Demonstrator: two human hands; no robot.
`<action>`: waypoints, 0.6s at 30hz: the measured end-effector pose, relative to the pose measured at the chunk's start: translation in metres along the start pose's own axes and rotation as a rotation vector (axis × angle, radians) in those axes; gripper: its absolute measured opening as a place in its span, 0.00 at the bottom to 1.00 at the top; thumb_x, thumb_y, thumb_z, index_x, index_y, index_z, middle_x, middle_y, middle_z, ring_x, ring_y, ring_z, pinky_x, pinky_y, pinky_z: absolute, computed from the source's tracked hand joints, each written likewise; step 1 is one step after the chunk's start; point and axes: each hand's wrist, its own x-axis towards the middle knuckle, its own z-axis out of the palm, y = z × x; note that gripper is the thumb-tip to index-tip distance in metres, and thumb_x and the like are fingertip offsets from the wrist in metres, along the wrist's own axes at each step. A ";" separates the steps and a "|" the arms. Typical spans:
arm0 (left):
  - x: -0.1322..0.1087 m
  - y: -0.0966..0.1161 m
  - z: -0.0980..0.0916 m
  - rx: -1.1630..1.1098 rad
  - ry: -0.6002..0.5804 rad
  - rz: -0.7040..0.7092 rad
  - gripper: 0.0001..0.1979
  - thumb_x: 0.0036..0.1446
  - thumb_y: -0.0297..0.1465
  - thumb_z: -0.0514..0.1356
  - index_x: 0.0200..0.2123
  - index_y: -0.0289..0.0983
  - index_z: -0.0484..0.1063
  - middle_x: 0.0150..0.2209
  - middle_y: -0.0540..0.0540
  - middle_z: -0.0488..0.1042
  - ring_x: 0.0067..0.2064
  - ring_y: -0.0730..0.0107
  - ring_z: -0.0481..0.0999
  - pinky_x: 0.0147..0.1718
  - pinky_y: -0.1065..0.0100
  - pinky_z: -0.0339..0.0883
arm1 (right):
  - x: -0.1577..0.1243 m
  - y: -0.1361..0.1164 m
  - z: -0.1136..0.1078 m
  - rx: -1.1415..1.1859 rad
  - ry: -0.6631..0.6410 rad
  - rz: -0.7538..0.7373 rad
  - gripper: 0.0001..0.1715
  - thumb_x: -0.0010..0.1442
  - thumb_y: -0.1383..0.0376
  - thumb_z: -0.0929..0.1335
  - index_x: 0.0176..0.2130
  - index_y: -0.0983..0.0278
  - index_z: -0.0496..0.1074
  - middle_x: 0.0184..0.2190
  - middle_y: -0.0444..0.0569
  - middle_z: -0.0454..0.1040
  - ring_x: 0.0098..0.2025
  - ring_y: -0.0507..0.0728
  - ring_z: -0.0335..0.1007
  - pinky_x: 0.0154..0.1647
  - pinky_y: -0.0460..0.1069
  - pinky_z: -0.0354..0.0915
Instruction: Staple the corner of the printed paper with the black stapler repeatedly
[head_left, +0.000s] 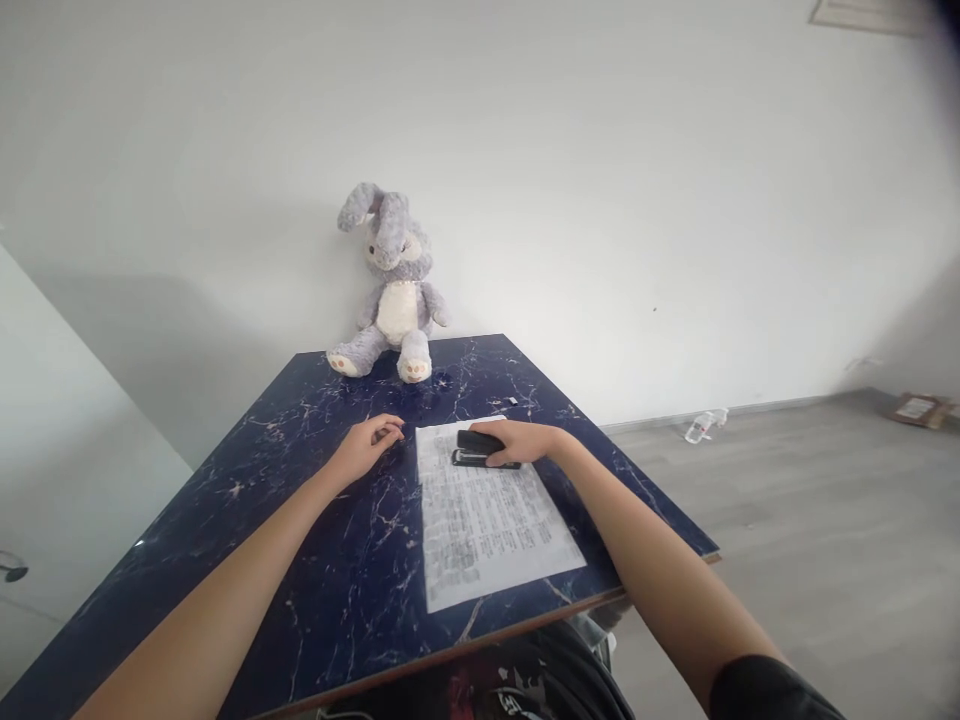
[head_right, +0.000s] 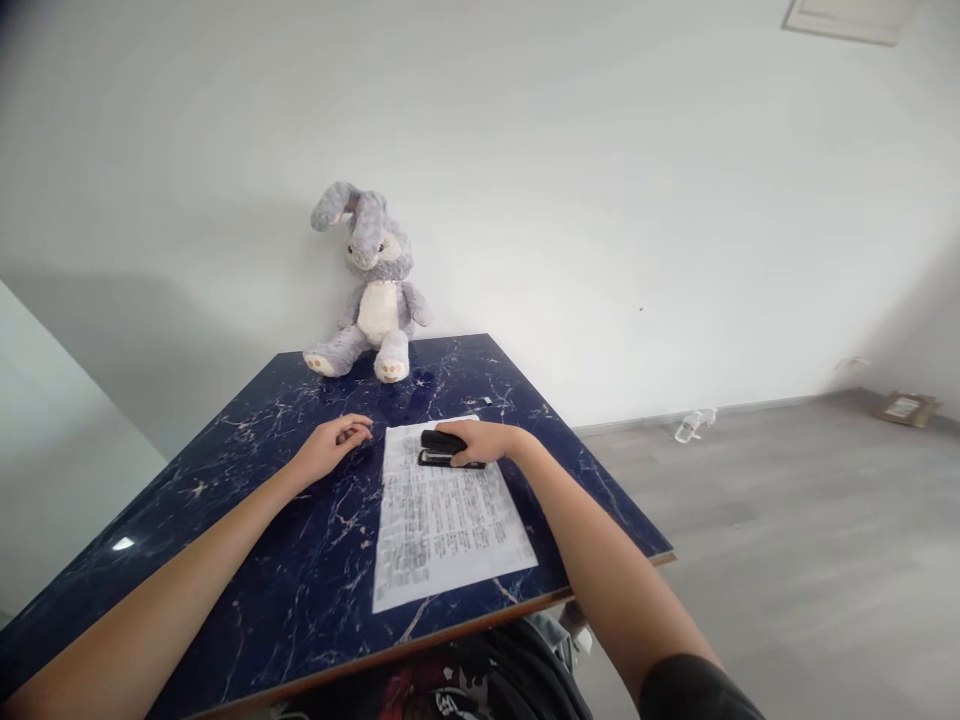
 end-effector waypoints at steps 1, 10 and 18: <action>0.000 -0.002 -0.001 -0.019 0.004 -0.008 0.20 0.65 0.46 0.57 0.51 0.39 0.76 0.42 0.42 0.83 0.39 0.61 0.81 0.38 0.64 0.71 | -0.011 0.007 -0.007 0.036 -0.007 0.004 0.28 0.61 0.58 0.74 0.58 0.63 0.71 0.50 0.54 0.77 0.45 0.61 0.74 0.44 0.52 0.69; 0.006 -0.006 -0.004 -0.194 0.269 -0.057 0.18 0.64 0.45 0.55 0.42 0.37 0.76 0.36 0.44 0.80 0.30 0.67 0.77 0.34 0.66 0.69 | 0.001 0.081 -0.002 -0.239 0.414 0.481 0.37 0.73 0.45 0.56 0.69 0.64 0.63 0.72 0.62 0.57 0.74 0.67 0.50 0.72 0.64 0.52; 0.006 -0.043 -0.045 -0.575 0.945 -0.212 0.13 0.52 0.39 0.61 0.35 0.35 0.75 0.29 0.49 0.72 0.24 0.75 0.68 0.24 0.72 0.58 | 0.123 0.037 0.057 -0.397 0.183 0.428 0.32 0.75 0.59 0.56 0.73 0.66 0.54 0.76 0.62 0.44 0.77 0.67 0.38 0.73 0.71 0.38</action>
